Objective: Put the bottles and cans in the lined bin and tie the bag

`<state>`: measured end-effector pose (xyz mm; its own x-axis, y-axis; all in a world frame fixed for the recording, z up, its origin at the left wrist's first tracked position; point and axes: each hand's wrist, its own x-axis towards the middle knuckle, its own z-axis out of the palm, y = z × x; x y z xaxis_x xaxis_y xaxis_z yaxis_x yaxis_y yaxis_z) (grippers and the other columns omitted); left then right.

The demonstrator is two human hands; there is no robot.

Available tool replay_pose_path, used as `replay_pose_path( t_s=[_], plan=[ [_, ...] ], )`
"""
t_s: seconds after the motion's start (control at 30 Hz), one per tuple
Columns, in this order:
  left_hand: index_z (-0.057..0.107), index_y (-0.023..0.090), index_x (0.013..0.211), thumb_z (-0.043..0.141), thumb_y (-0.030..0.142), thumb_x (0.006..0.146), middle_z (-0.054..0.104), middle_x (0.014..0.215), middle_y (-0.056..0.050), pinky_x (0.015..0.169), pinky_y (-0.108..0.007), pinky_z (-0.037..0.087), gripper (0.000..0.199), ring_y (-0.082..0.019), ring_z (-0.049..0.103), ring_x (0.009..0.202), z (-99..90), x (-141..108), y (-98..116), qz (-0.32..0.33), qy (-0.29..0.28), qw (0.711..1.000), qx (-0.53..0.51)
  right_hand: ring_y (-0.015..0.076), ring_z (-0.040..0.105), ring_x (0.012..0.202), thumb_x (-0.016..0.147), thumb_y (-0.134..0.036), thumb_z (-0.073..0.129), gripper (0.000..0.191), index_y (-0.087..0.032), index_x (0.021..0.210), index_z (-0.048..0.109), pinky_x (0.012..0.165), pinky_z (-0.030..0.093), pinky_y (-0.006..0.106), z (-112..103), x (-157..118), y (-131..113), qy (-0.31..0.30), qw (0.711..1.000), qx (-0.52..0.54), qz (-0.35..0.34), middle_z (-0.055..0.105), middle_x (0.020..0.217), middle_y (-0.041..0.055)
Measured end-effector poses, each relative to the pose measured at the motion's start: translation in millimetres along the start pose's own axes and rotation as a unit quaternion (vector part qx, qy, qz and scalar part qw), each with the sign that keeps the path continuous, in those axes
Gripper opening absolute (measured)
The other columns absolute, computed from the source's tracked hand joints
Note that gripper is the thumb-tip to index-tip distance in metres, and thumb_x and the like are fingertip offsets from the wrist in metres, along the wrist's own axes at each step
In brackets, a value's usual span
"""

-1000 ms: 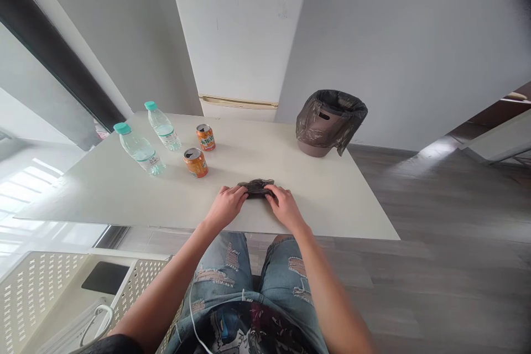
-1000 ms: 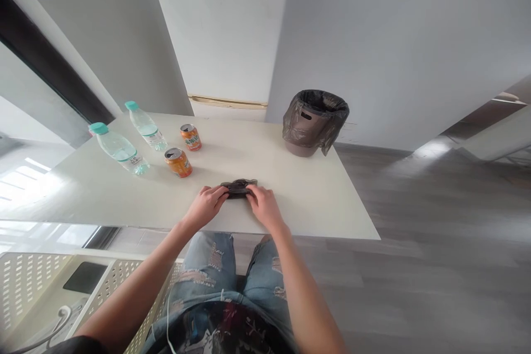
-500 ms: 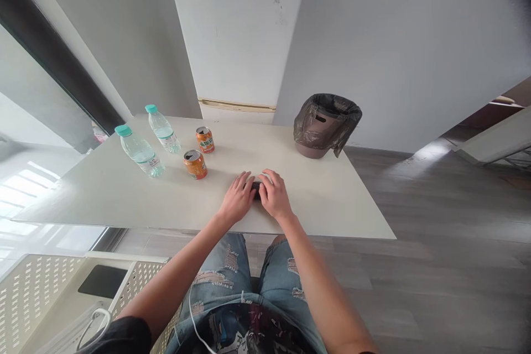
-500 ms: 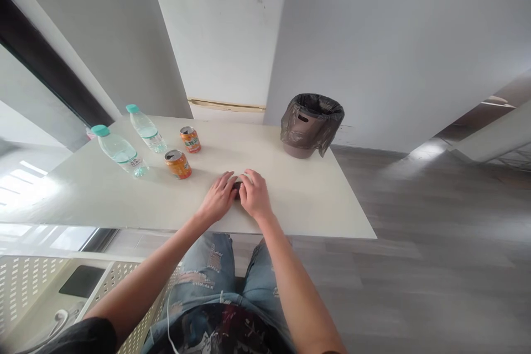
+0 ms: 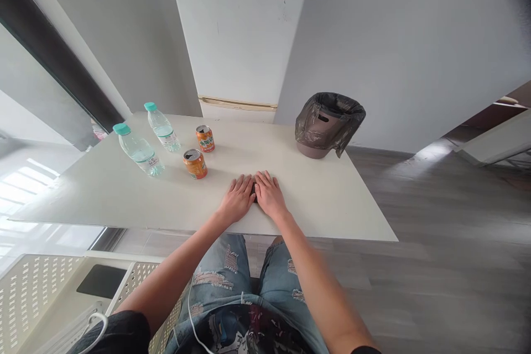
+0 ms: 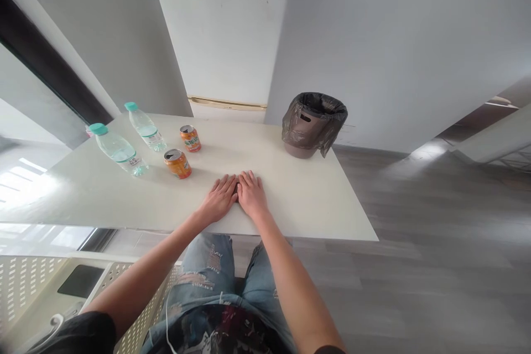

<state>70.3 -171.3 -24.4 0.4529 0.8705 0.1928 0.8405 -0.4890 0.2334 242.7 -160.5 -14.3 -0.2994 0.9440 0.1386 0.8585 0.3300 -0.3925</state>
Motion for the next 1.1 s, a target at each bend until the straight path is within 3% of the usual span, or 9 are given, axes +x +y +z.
replay_pose_path(
  t_s=[0.27,0.53,0.63,0.7,0.77,0.83,0.9,0.97,1.1],
  plan=[
    [0.037,0.012,0.167,0.032,0.038,0.11,0.036,0.172,-0.015,0.129,-0.06,0.028,0.062,-0.039,0.029,0.161,0.8,-2,1,-0.002,-0.006,1.0,0.004,0.0287,0.023,0.164,0.113,-0.035,0.022,0.059,-0.016,0.166,0.039,0.133,0.02,0.057,1,0,0,-0.027,0.999,-0.026,0.01,0.031,0.174,0.0062],
    [0.036,0.015,0.167,0.035,0.036,0.109,0.036,0.172,-0.014,0.129,-0.062,0.027,0.061,-0.039,0.027,0.161,4.6,-1,2,-0.002,-0.004,1.0,-0.003,0.0316,0.023,0.164,0.112,-0.035,0.024,0.057,-0.019,0.166,0.039,0.132,0.023,0.061,3,-2,1,0.012,1.0,-0.006,0.0,0.033,0.174,0.0078],
    [0.037,0.015,0.165,0.037,0.035,0.109,0.033,0.173,-0.017,0.129,-0.063,0.025,0.06,-0.039,0.025,0.162,3.6,-2,-2,0.004,0.004,0.999,-0.041,0.0284,0.024,0.164,0.112,-0.035,0.027,0.056,-0.019,0.165,0.039,0.131,0.028,0.056,-4,-7,-1,0.043,0.997,0.038,-0.049,0.033,0.174,0.0096],
    [0.037,0.013,0.163,0.036,0.033,0.109,0.03,0.174,-0.019,0.129,-0.058,0.029,0.058,-0.035,0.026,0.162,-1.0,-3,-7,0.005,0.04,0.993,-0.106,0.0261,0.03,0.161,0.112,-0.038,0.032,0.055,-0.019,0.162,0.044,0.13,0.032,0.049,-9,-11,-2,0.041,0.993,0.068,-0.089,0.036,0.172,0.0102],
    [0.045,0.014,0.155,0.034,0.028,0.109,0.036,0.169,-0.02,0.127,-0.051,0.036,0.05,-0.029,0.034,0.159,-7.6,-4,-13,-0.027,0.119,0.975,-0.184,0.0264,0.037,0.158,0.111,-0.043,0.041,0.055,-0.021,0.16,0.046,0.129,0.033,0.048,-12,-13,-2,0.023,0.99,0.08,-0.114,0.041,0.169,0.0108],
    [0.058,0.017,0.136,0.031,0.023,0.107,0.051,0.151,-0.019,0.121,-0.047,0.043,0.039,-0.026,0.05,0.144,-13.9,-6,-17,-0.097,0.211,0.944,-0.235,0.0282,0.043,0.154,0.107,-0.048,0.053,0.058,-0.024,0.159,0.047,0.129,0.031,0.051,-13,-13,-1,0.005,0.988,0.075,-0.132,0.048,0.164,0.0114],
    [0.063,0.019,0.115,0.032,0.023,0.107,0.057,0.128,-0.016,0.114,-0.047,0.049,0.031,-0.026,0.059,0.125,-17.5,-6,-20,-0.158,0.255,0.92,-0.253,0.0291,0.049,0.148,0.103,-0.048,0.061,0.059,-0.025,0.157,0.05,0.129,0.03,0.054,-12,-12,-1,0.0,0.987,0.063,-0.146,0.055,0.158,0.0121],
    [0.063,0.02,0.105,0.034,0.025,0.107,0.056,0.116,-0.014,0.108,-0.047,0.052,0.029,-0.026,0.061,0.114,-18.1,-5,-20,-0.178,0.238,0.918,-0.263,0.0288,0.053,0.143,0.103,-0.044,0.062,0.056,-0.025,0.155,0.053,0.126,0.034,0.053,-11,-11,-2,0.005,0.987,0.052,-0.151,0.059,0.153,0.0125],
    [0.066,0.022,0.106,0.037,0.03,0.107,0.057,0.116,-0.013,0.107,-0.049,0.051,0.029,-0.028,0.063,0.113,-14.5,-3,-19,-0.153,0.177,0.935,-0.268,0.0283,0.056,0.139,0.107,-0.041,0.054,0.053,-0.026,0.158,0.048,0.12,0.044,0.048,-16,-22,6,0.027,0.991,0.033,-0.124,0.06,0.151,0.0119]
  ],
)
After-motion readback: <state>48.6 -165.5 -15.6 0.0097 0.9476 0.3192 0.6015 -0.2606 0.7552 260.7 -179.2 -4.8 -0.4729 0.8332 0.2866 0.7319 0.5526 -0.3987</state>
